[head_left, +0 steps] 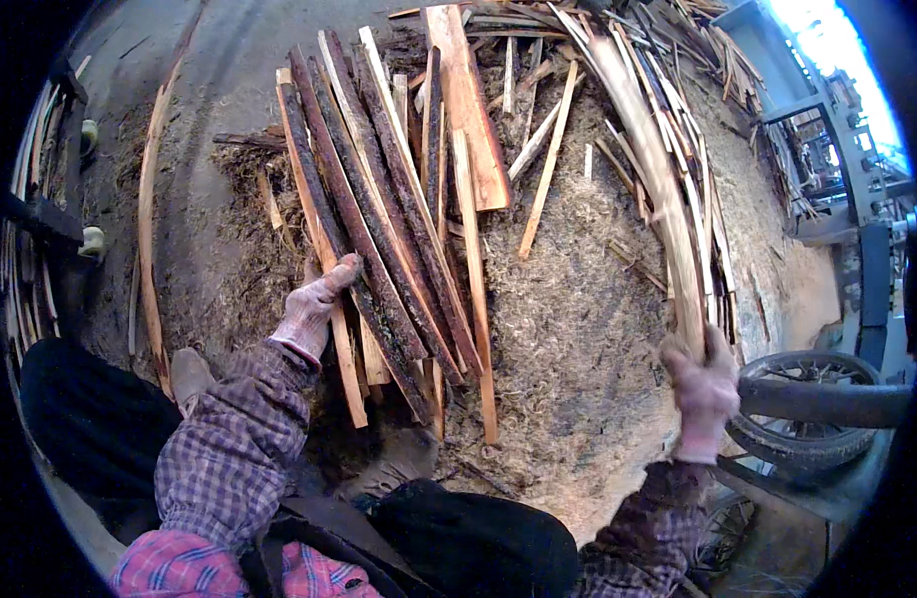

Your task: The person uses a pitchfork to gather and move a pile of thin wooden slats on a sawdust-covered floor. They then switch to using their hands to pick up, align, and stack the slats into a neat pile against a metal rack.

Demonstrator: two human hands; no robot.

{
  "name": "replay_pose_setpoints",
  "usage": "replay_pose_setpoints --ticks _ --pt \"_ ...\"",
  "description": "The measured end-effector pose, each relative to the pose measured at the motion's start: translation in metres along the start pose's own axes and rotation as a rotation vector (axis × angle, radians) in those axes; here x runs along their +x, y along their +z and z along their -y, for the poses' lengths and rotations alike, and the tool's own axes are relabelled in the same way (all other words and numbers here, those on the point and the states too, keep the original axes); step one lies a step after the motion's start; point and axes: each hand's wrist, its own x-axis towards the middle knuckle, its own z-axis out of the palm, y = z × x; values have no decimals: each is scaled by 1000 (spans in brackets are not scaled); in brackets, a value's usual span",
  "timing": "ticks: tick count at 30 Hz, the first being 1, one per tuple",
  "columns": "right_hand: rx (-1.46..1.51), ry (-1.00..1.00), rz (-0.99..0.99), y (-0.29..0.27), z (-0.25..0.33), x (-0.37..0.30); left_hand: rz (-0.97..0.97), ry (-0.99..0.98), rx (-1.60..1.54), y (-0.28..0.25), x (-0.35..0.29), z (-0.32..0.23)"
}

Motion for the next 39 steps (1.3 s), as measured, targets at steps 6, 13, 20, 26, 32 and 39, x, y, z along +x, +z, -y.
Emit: replay_pose_setpoints --ticks 6,13,20,26,32,39 --pt "963 347 181 149 94 81 130 213 54 -62 11 19" --pt "87 345 235 291 180 178 -125 -14 -14 -13 -1 2" --pt "-75 377 494 319 214 174 -151 -7 -60 -44 -2 25" --pt "-3 402 557 304 182 181 -229 -28 -55 -13 2 9" --pt "-56 308 525 275 89 116 -156 18 -115 -21 8 18" --pt "1049 569 568 224 15 -27 -131 56 77 -17 2 6"
